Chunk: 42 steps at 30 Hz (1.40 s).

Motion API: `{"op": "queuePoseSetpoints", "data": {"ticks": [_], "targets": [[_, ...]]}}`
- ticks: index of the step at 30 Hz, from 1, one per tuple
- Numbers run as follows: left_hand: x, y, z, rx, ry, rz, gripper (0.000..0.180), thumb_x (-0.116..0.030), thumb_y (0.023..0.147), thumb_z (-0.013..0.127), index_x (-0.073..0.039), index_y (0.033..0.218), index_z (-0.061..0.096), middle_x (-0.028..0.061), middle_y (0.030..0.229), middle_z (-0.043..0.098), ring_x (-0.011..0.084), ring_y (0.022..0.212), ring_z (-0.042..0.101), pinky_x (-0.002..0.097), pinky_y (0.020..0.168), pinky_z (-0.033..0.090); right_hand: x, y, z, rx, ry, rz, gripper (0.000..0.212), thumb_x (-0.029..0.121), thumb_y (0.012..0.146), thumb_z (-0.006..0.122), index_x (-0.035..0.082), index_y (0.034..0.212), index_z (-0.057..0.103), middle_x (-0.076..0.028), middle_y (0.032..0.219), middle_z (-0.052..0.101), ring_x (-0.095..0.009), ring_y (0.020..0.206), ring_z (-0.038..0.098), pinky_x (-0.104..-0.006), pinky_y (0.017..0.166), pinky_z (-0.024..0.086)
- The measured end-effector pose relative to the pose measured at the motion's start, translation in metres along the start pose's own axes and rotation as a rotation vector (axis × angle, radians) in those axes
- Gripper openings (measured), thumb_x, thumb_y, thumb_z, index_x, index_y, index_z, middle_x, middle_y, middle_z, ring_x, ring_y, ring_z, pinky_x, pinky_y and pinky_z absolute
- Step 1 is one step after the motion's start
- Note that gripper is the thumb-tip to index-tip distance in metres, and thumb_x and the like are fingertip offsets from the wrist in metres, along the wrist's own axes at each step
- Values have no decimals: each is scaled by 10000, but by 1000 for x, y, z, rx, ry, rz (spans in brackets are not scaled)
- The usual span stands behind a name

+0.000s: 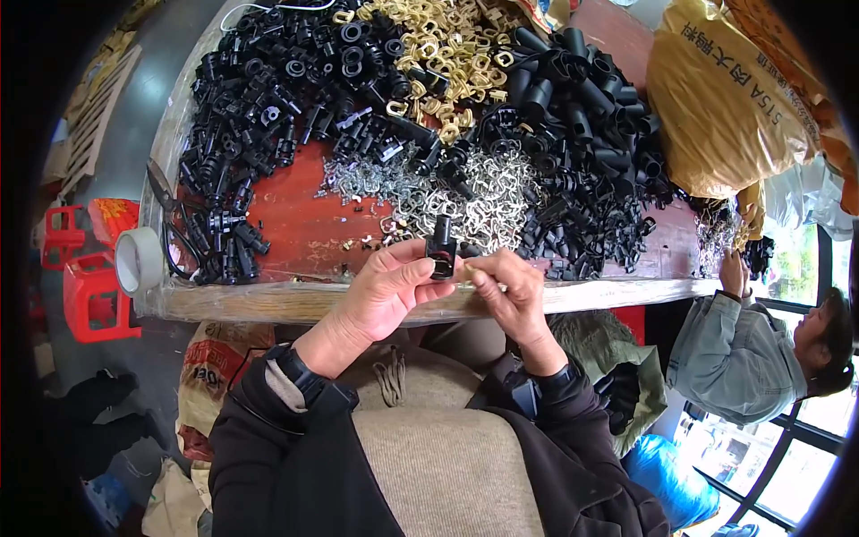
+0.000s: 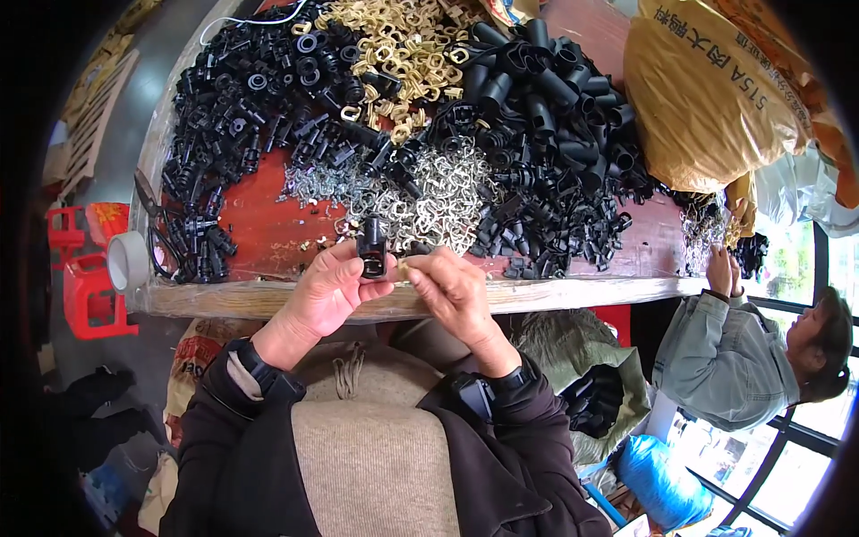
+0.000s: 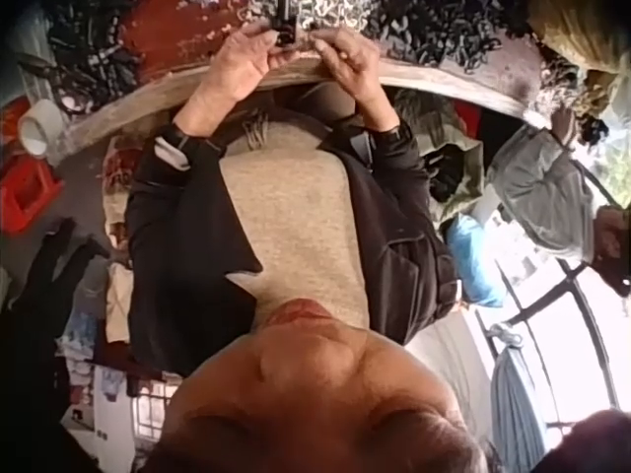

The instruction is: The person assembles components by hand, picking up a black plastic housing and inserting a small beige clip into it. They then pick up a metal spring, fit it onto the assembly, and slide a larger black plastic sleeve over the unit before placing it in a bag.

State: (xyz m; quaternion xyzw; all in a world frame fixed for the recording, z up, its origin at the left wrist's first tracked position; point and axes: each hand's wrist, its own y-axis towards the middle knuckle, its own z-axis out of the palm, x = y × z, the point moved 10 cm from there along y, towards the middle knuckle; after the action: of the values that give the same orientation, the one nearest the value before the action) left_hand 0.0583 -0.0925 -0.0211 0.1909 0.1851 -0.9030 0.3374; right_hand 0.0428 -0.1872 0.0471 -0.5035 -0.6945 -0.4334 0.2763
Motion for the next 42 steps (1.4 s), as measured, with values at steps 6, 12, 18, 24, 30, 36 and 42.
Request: {"op": "queuePoseSetpoints", "data": {"ticks": [6,12,18,24,30,36,42], "targets": [[7,-10,-6,-115,70,-57,237,-96,773,552,-23,997,518,91,931,575,194,845,568,301,750,472,25,0,-10,-48,50,-56,68,67,758,563,1,773,574,-46,614,511,-164,548,480,-250,505,377],[14,-20,-3,-94,57,-101,239,-90,751,581,-24,976,534,78,906,581,178,837,572,298,758,471,25,-2,7,-9,122,82,90,85,774,555,-2,751,555,-39,638,523,-138,555,482,-238,509,377],[15,-21,-11,-113,41,-114,191,-99,749,591,-20,919,555,61,860,591,174,782,592,254,706,483,1,-15,24,-142,517,366,140,148,805,540,18,756,525,8,658,500,-48,569,418,-187,517,341],[26,-18,-13,-65,6,-227,226,-108,745,594,-17,947,548,80,862,590,218,763,597,256,660,497,-17,-12,25,10,601,423,122,115,793,558,25,737,497,30,665,497,-20,596,415,-162,512,338],[36,-15,-15,-97,-10,-302,213,-119,748,594,-19,931,554,83,834,593,229,735,602,250,630,499,-25,-17,22,-2,560,458,125,99,776,575,36,720,482,36,635,444,-17,571,377,-153,494,294],[36,-13,-5,-135,131,-331,183,-106,748,581,10,887,553,90,805,592,216,725,601,242,624,497,-38,-28,5,-133,550,431,109,89,768,581,26,750,495,39,642,444,-23,570,390,-162,492,324],[28,-7,-5,-129,179,-278,160,-77,741,561,20,868,564,86,798,595,174,695,600,219,602,491,-42,-28,-74,-285,-373,291,77,33,736,576,23,782,515,-17,680,463,-94,568,439,-202,493,352]]}}
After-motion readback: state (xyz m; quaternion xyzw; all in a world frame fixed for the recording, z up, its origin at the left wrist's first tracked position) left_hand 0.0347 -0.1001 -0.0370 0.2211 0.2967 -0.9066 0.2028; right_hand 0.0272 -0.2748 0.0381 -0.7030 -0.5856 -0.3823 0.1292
